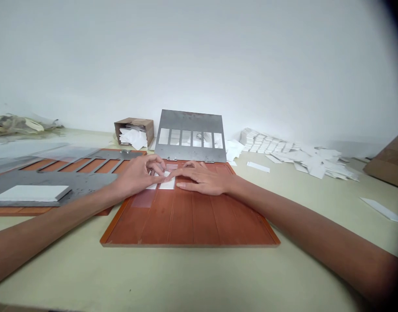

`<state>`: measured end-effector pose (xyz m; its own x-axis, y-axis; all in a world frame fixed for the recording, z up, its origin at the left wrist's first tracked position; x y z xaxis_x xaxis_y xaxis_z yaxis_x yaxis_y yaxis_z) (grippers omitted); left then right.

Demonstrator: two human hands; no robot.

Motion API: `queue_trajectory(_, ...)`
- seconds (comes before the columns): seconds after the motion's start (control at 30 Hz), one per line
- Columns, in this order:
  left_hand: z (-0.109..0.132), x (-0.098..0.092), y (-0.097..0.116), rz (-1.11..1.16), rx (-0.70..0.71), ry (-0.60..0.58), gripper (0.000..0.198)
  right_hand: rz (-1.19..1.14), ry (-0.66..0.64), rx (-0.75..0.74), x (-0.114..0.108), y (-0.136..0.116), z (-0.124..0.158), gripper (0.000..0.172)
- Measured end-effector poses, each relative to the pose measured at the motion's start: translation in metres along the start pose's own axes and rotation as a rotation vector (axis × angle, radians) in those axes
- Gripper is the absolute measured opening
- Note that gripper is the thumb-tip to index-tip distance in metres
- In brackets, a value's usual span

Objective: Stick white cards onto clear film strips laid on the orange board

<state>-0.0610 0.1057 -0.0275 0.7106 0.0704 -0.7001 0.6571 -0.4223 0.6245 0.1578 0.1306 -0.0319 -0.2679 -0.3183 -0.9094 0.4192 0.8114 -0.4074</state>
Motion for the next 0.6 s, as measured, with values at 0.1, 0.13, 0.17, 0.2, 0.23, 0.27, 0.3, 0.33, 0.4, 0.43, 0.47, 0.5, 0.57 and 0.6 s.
queue_trajectory(0.1, 0.0006, -0.0002, 0.0012, -0.008, -0.005, -0.003, 0.018, -0.002, -0.006, 0.013, 0.0003, 0.0001, 0.0003, 0.050)
queue_trajectory(0.13, 0.0009, -0.0005, 0.0021, -0.014, -0.008, 0.000, 0.018, 0.002, -0.006, 0.016, 0.0002, 0.0001, 0.0004, 0.050)
queue_trajectory(0.17, 0.0012, -0.0008, 0.0030, -0.020, -0.011, 0.002, 0.018, 0.009, -0.003, 0.015, 0.0001, 0.0001, 0.0005, 0.050)
queue_trajectory(0.2, 0.0014, -0.0011, 0.0040, -0.027, -0.013, 0.005, 0.018, 0.017, 0.000, 0.008, 0.0000, -0.0001, 0.0005, 0.049)
queue_trajectory(0.23, 0.0015, -0.0013, 0.0047, -0.032, -0.015, 0.007, 0.018, 0.023, 0.000, -0.005, -0.0001, -0.0003, 0.0005, 0.049)
queue_trajectory(0.27, 0.0016, -0.0013, 0.0052, -0.036, -0.018, 0.007, 0.018, 0.026, -0.002, -0.021, -0.0001, -0.0006, 0.0005, 0.048)
queue_trajectory(0.3, 0.0015, -0.0012, 0.0054, -0.040, -0.019, 0.007, 0.018, 0.026, -0.006, -0.032, 0.0000, -0.0008, 0.0006, 0.048)
queue_trajectory(0.33, 0.0014, -0.0011, 0.0054, -0.042, -0.020, 0.005, 0.018, 0.024, -0.009, -0.033, 0.0000, -0.0008, 0.0006, 0.048)
queue_trajectory(0.4, 0.0010, -0.0008, 0.0045, -0.045, -0.017, 0.005, 0.017, 0.029, -0.008, -0.019, 0.0000, -0.0005, 0.0004, 0.048)
queue_trajectory(0.43, 0.0007, -0.0007, 0.0038, -0.046, -0.016, 0.006, 0.017, 0.034, -0.006, -0.017, 0.0000, -0.0006, 0.0003, 0.048)
queue_trajectory(0.47, 0.0004, -0.0007, 0.0031, -0.047, -0.014, 0.009, 0.018, 0.040, -0.006, -0.021, 0.0000, -0.0010, 0.0001, 0.048)
queue_trajectory(0.5, 0.0001, -0.0006, 0.0025, -0.047, -0.013, 0.012, 0.019, 0.045, -0.008, -0.034, 0.0000, -0.0017, 0.0000, 0.048)
queue_trajectory(0.57, -0.0005, -0.0006, 0.0017, -0.042, -0.010, 0.018, 0.020, 0.051, -0.014, -0.054, 0.0000, -0.0030, 0.0000, 0.048)
queue_trajectory(0.6, -0.0008, -0.0004, 0.0016, -0.038, -0.006, 0.019, 0.022, 0.056, -0.015, -0.057, -0.0001, -0.0033, 0.0000, 0.048)
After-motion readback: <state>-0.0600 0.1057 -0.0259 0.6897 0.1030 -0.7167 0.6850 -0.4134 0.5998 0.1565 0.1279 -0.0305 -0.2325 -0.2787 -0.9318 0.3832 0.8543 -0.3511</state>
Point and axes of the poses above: each hand's wrist, its own z-axis away from the middle knuckle, its own x-axis out of the palm, y = z × x, the point moved 3 cm from there along -z, towards the middle knuckle, and after that the axes turned 4 degrees about x, right-handed, at the moved point
